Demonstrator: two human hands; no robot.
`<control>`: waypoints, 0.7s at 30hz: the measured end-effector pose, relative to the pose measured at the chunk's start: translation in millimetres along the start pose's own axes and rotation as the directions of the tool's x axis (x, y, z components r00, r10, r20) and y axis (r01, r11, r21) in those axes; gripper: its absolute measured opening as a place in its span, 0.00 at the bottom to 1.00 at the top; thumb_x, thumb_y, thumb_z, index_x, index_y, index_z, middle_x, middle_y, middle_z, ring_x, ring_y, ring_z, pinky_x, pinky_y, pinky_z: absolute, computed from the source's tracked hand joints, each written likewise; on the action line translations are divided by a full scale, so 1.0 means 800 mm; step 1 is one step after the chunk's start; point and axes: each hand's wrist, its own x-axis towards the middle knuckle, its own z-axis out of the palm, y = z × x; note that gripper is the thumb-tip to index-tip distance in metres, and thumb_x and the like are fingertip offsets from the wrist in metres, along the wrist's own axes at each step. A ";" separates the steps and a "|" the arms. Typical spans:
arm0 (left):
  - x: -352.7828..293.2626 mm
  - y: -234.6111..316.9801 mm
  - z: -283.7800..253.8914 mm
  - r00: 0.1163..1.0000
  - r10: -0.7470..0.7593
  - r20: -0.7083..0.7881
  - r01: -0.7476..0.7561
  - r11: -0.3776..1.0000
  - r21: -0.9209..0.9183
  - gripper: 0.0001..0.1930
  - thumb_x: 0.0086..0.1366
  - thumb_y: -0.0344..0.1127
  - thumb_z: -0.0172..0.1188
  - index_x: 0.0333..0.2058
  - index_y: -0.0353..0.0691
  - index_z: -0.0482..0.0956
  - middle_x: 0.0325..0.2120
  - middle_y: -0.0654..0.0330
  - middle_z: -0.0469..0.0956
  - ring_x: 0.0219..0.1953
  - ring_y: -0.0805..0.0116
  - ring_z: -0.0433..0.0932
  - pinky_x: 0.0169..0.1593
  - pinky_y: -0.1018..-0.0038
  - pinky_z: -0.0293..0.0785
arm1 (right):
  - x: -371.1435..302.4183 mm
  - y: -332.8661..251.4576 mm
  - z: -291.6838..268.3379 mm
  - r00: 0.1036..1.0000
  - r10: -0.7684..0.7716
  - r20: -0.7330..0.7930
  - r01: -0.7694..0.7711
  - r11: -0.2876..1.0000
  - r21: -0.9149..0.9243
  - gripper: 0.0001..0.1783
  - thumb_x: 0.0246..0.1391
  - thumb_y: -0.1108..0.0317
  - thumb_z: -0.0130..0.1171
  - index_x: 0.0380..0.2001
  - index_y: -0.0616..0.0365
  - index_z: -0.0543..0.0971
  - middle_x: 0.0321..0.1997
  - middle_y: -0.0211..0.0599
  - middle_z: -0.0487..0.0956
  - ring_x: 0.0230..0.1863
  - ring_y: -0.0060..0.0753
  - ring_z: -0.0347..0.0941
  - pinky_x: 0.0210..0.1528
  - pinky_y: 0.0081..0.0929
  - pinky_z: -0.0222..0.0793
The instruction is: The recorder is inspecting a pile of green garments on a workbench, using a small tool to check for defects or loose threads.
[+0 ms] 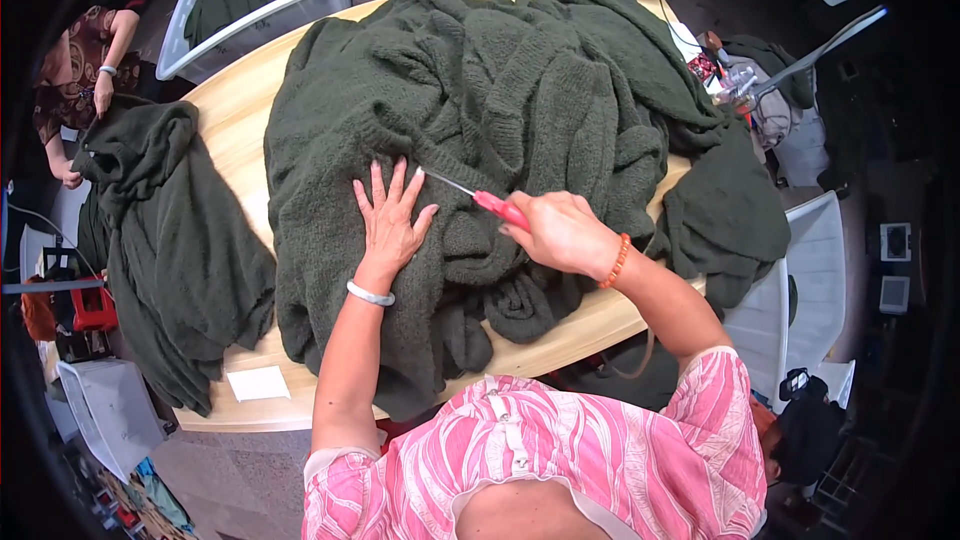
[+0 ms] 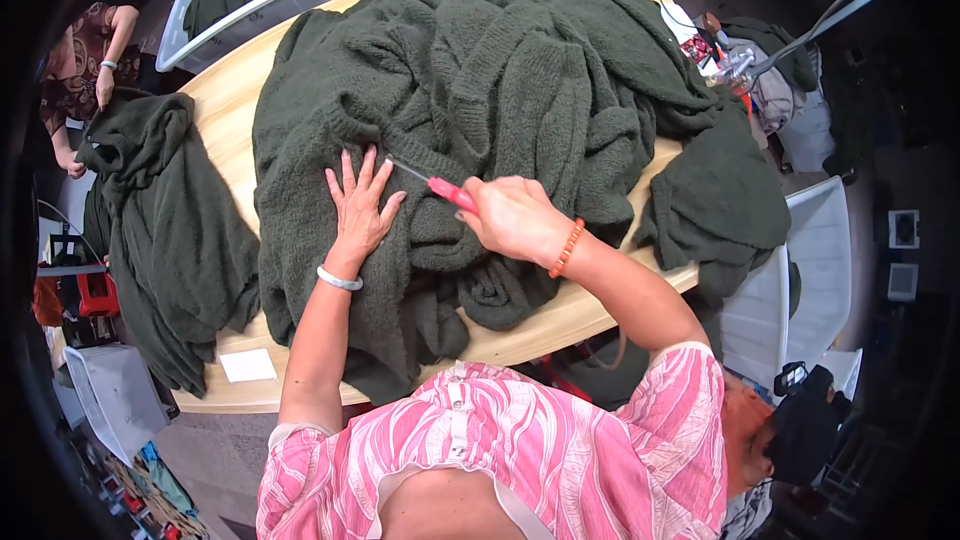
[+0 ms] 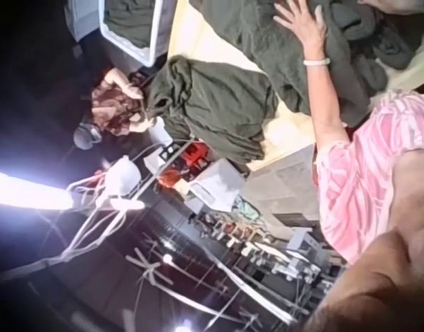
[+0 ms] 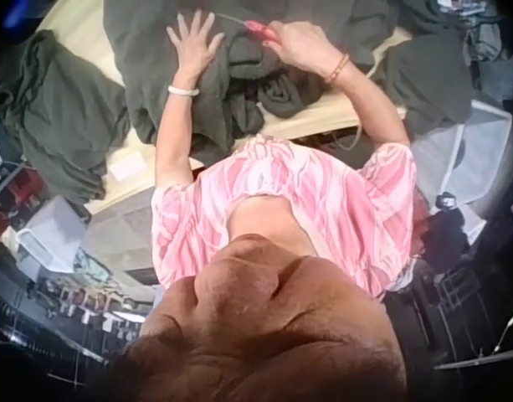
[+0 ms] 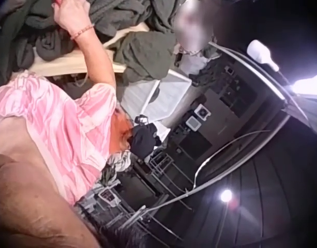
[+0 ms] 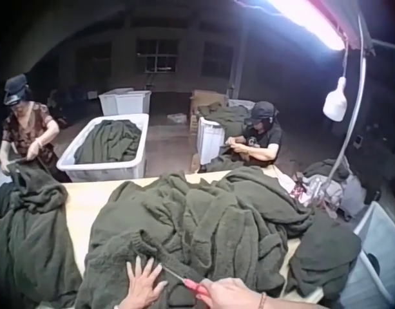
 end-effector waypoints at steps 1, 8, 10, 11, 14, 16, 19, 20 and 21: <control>-0.004 0.000 -0.001 1.000 0.022 0.007 -0.022 1.000 0.003 0.36 0.61 0.48 0.64 0.66 0.51 0.63 0.70 0.58 0.55 0.73 0.44 0.42 0.70 0.40 0.31 | 0.006 0.000 0.000 1.000 -0.023 -0.017 0.024 1.000 0.005 0.16 0.59 0.57 0.58 0.41 0.58 0.75 0.29 0.53 0.80 0.38 0.59 0.78 0.40 0.51 0.72; -0.012 -0.008 0.009 0.999 -0.009 -0.047 0.007 0.999 -0.052 0.37 0.63 0.45 0.60 0.68 0.42 0.58 0.66 0.53 0.63 0.72 0.45 0.46 0.71 0.42 0.34 | -0.027 -0.015 0.000 0.951 -0.074 0.299 0.084 0.996 -0.018 0.16 0.57 0.57 0.59 0.36 0.60 0.75 0.27 0.53 0.80 0.36 0.58 0.79 0.39 0.51 0.74; -0.011 -0.010 0.011 1.000 -0.016 -0.026 0.014 0.997 -0.071 0.36 0.64 0.42 0.58 0.68 0.43 0.57 0.66 0.53 0.62 0.72 0.45 0.47 0.71 0.42 0.34 | -0.040 -0.019 0.002 0.943 -0.070 0.326 0.081 0.996 -0.021 0.16 0.57 0.56 0.59 0.37 0.60 0.75 0.27 0.53 0.80 0.36 0.58 0.79 0.39 0.51 0.74; -0.011 -0.010 0.010 0.998 -0.002 -0.069 -0.003 0.997 -0.076 0.36 0.64 0.42 0.58 0.68 0.43 0.57 0.66 0.53 0.62 0.72 0.45 0.47 0.71 0.42 0.34 | -0.047 -0.021 0.002 0.937 -0.069 0.343 0.079 0.997 -0.017 0.17 0.57 0.56 0.59 0.37 0.61 0.75 0.27 0.53 0.80 0.35 0.58 0.79 0.38 0.51 0.74; -0.019 -0.005 0.000 0.998 0.026 -0.055 -0.029 0.998 -0.060 0.32 0.66 0.38 0.56 0.67 0.42 0.60 0.66 0.54 0.62 0.72 0.45 0.47 0.71 0.42 0.36 | -0.060 -0.025 0.004 0.940 -0.077 0.334 0.079 0.997 0.005 0.17 0.59 0.55 0.58 0.40 0.57 0.75 0.26 0.52 0.79 0.33 0.59 0.77 0.36 0.52 0.71; -0.032 0.001 -0.012 0.999 0.037 -0.006 -0.038 0.996 -0.076 0.29 0.67 0.36 0.54 0.66 0.43 0.62 0.67 0.55 0.61 0.72 0.45 0.47 0.71 0.44 0.36 | -0.067 -0.023 0.002 0.947 -0.023 0.320 0.027 1.000 -0.009 0.18 0.59 0.54 0.58 0.43 0.57 0.75 0.27 0.52 0.79 0.34 0.60 0.77 0.39 0.52 0.70; -0.078 0.019 -0.034 0.999 -0.016 0.046 0.019 0.998 -0.058 0.26 0.68 0.37 0.54 0.63 0.41 0.66 0.67 0.54 0.61 0.72 0.44 0.48 0.71 0.44 0.38 | -0.076 -0.015 -0.002 0.966 0.054 0.255 -0.056 0.998 0.004 0.18 0.58 0.55 0.58 0.42 0.58 0.76 0.29 0.52 0.81 0.37 0.59 0.79 0.41 0.52 0.71; -0.093 0.024 -0.040 0.997 -0.034 0.069 0.037 0.998 -0.050 0.25 0.67 0.35 0.55 0.62 0.40 0.68 0.65 0.54 0.64 0.71 0.45 0.51 0.71 0.46 0.41 | -0.080 -0.014 -0.002 0.967 0.082 0.242 -0.090 0.996 0.022 0.19 0.59 0.54 0.58 0.44 0.57 0.75 0.30 0.53 0.81 0.38 0.60 0.78 0.42 0.52 0.71; -0.106 0.027 -0.044 0.996 -0.033 0.078 0.037 0.998 -0.051 0.25 0.67 0.35 0.55 0.62 0.40 0.68 0.65 0.54 0.64 0.71 0.45 0.51 0.71 0.46 0.41 | -0.084 -0.013 0.000 0.965 0.077 0.250 -0.090 0.995 0.041 0.19 0.59 0.54 0.58 0.44 0.57 0.75 0.30 0.53 0.81 0.38 0.60 0.78 0.42 0.52 0.71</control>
